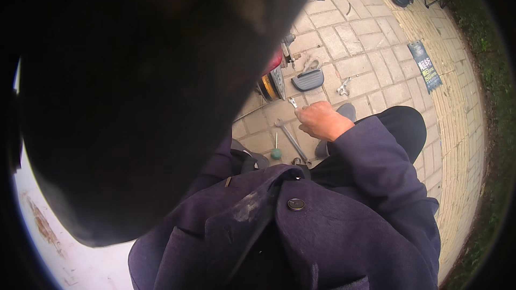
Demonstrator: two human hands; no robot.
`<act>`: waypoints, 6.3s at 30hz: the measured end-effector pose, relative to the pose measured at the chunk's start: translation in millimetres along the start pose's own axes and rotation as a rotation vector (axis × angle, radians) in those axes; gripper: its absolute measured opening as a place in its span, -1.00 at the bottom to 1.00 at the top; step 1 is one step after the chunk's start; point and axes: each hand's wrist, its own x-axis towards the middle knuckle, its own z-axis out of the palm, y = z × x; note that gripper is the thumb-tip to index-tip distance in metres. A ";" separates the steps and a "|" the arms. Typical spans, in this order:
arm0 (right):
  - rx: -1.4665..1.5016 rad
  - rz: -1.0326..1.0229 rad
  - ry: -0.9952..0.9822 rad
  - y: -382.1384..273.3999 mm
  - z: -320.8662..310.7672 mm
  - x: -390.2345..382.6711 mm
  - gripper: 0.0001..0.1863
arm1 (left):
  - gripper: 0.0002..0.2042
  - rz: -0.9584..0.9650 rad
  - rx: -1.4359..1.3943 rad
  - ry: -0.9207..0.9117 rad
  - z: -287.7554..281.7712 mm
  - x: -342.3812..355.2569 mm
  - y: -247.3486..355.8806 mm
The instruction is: The person squats beside a scooter and uses a wrench to loosen and tighten bolts on the rear wheel hub. They repeatedly adjust the wheel cover and hub components, occasionally picking up and setting down tools on the paved ground.
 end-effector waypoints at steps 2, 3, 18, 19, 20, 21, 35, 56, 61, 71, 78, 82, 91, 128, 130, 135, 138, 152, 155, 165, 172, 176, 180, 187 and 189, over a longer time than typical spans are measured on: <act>0.035 0.004 -0.011 -0.1 3.5 3.5 -0.69 | -0.56 0.008 -0.014 -0.002 3.2 2.8 3.5; 0.045 0.010 -0.010 2.2 4.6 6.1 -0.69 | -0.56 0.016 -0.019 -0.001 4.8 5.3 5.9; 0.157 -0.002 -0.138 12.7 11.4 1.5 -0.55 | -0.57 0.188 -0.275 -0.047 35.2 33.1 4.5; 0.112 0.013 -0.158 10.0 5.3 0.6 -0.56 | -0.62 0.201 -0.307 -0.090 35.8 35.4 2.5; 0.070 0.028 -0.180 6.1 1.1 0.4 -0.57 | -0.63 0.213 -0.357 -0.107 36.3 35.3 0.6; 0.028 0.039 -0.197 3.3 -2.6 3.3 -0.58 | -0.64 0.229 -0.404 -0.120 35.1 36.6 0.1; 0.061 0.019 -0.242 1.7 4.1 12.7 -0.66 | -0.42 -0.249 -0.481 -0.133 25.7 17.5 38.0; 0.001 0.031 -0.270 9.2 20.0 18.6 -0.65 | -0.64 0.130 -0.666 -0.175 21.5 4.8 19.9; 0.075 0.008 -0.280 -0.3 12.2 25.8 -0.65 | -0.47 -0.116 -0.436 -0.050 25.7 14.9 24.7; 0.054 0.011 -0.284 5.8 20.8 23.8 -0.65 | -0.57 0.067 -0.546 -0.118 28.6 13.0 27.1; 0.049 -0.007 -0.275 4.5 21.6 26.4 -0.62 | -0.69 0.266 -0.534 -0.072 23.4 13.1 21.5; 0.064 -0.030 -0.252 3.4 22.1 27.3 -0.63 | -0.63 0.152 -0.587 -0.114 26.3 20.7 15.9; 0.041 -0.003 -0.305 2.7 21.7 26.7 -0.65 | -0.50 -0.250 -0.591 -0.161 32.6 27.0 24.2; 0.059 -0.029 -0.293 -5.6 31.4 29.7 -0.66 | -0.61 -0.325 -0.681 -0.164 16.4 16.5 37.7; 0.064 -0.033 -0.296 -6.6 31.1 29.9 -0.65 | -0.62 -0.410 -0.792 -0.205 13.1 12.0 42.7; 0.065 -0.023 -0.310 -6.2 30.6 28.7 -0.64 | -0.63 -0.352 -0.832 -0.269 8.8 11.6 41.6; 0.058 -0.023 -0.306 -5.3 30.8 28.4 -0.64 | -0.66 -0.228 -0.771 -0.267 9.1 12.7 34.3; -0.006 -0.082 -0.245 -2.8 39.3 30.5 -0.64 | -0.75 0.356 -0.476 -0.114 13.5 20.2 10.8; -0.020 -0.094 -0.246 -5.9 41.0 30.2 -0.64 | -0.78 0.438 -0.316 -0.094 7.5 17.7 12.6; 0.328 0.087 -0.519 6.3 120.2 48.8 -0.59 | -0.41 -0.052 -0.476 -0.113 18.8 18.9 34.1; 0.201 0.065 -0.604 19.6 155.1 52.6 -0.60 | -0.42 -0.126 -0.445 0.019 41.8 32.0 29.7; 0.259 0.063 -0.512 14.8 151.5 63.8 -0.61 | -0.47 -0.190 -0.474 -0.060 39.2 29.9 34.0; 0.254 0.084 -0.498 12.8 153.5 65.9 -0.61 | -0.57 -0.129 -0.667 -0.080 40.1 21.7 31.9; 0.252 0.080 -0.491 12.5 171.5 61.0 -0.59 | -0.67 0.043 -0.655 0.083 48.9 15.0 26.6; 0.284 0.088 -0.505 12.7 177.6 60.6 -0.58 | -0.68 0.047 -0.652 0.094 48.3 14.9 28.1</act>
